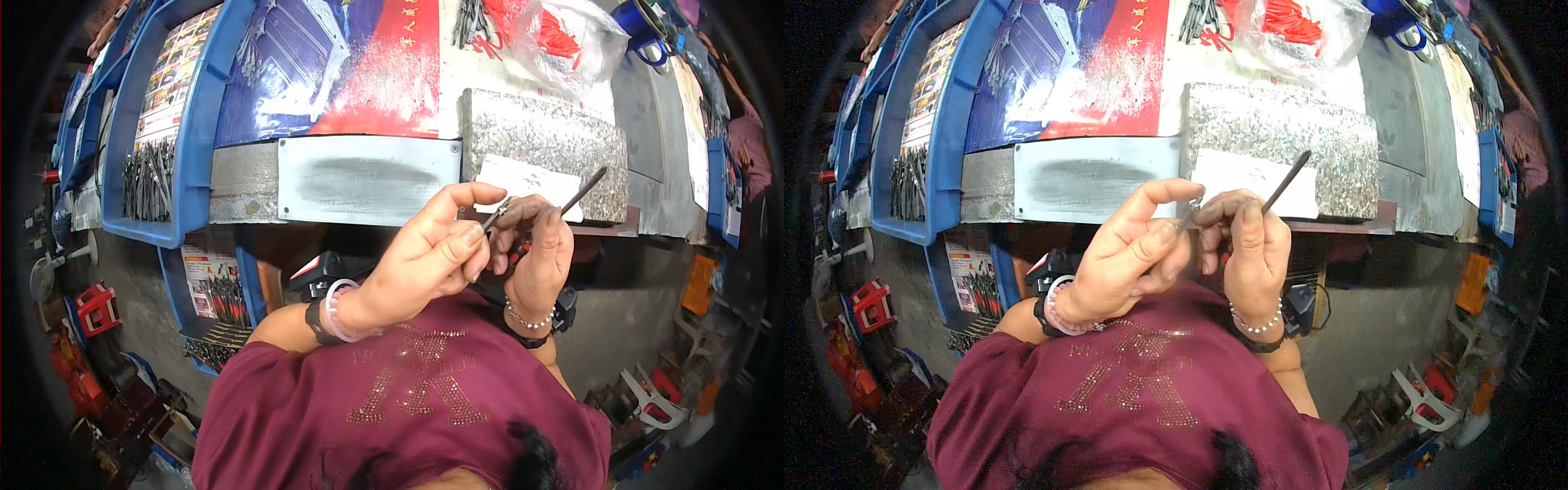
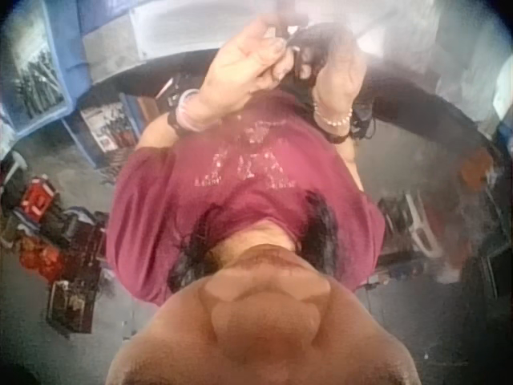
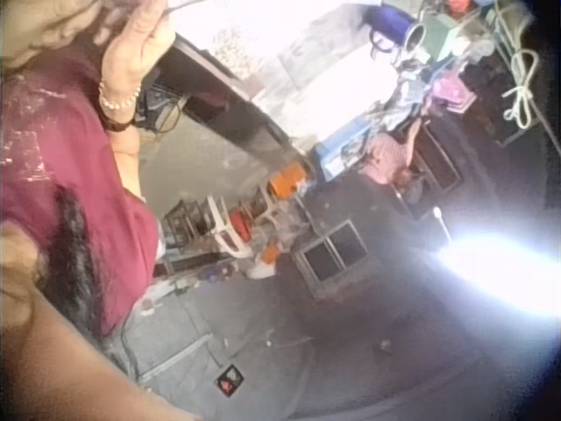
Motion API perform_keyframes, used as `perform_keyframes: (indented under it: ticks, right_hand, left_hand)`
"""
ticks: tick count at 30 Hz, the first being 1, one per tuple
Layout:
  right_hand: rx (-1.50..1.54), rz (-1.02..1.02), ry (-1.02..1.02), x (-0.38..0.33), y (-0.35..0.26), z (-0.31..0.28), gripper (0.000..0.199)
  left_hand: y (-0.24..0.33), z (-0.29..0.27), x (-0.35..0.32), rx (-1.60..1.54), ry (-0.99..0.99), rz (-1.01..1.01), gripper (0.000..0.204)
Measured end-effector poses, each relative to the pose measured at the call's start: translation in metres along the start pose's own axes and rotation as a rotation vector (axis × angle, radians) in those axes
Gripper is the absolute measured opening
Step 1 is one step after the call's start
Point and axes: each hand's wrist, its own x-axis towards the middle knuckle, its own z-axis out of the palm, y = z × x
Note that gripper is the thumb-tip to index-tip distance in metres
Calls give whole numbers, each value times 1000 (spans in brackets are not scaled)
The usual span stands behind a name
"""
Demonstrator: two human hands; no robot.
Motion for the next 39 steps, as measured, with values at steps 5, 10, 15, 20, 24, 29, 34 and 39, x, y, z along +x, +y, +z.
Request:
perform_keyframes:
  ticks: [5, 10, 15, 20, 24, 29, 34, 39]
  right_hand:
    - [-102, 1, 36, -5, 5, -7, 14]
    - [-631, -536, 110, 1, 20, 2, 11]
    - [-434, -301, -39, 4, 8, 5, 17]
    - [-75, -63, -114, 11, -13, -11, 38]
    - [-175, -66, -150, 12, -15, -21, 28]
    - [-402, -81, -287, 6, -13, -38, 18]
    - [-369, -49, -314, 1, -15, -54, 13]
    - [-321, 17, -365, -5, -11, -58, 13]
  left_hand:
    - [0, 2, -1, 187, -7, 77, 35]
    - [-12, 8, -1, 464, 70, 228, 34]
    - [2, 9, 0, 450, 11, 248, 34]
    - [47, -12, 13, 756, 282, 294, 35]
    - [103, -69, 43, 1007, 555, 533, 28]
    - [144, -140, 65, 1872, 939, 556, 18]
    - [138, -134, 81, 2169, 837, 673, 22]
    - [122, -86, 155, 1726, 464, 553, 30]
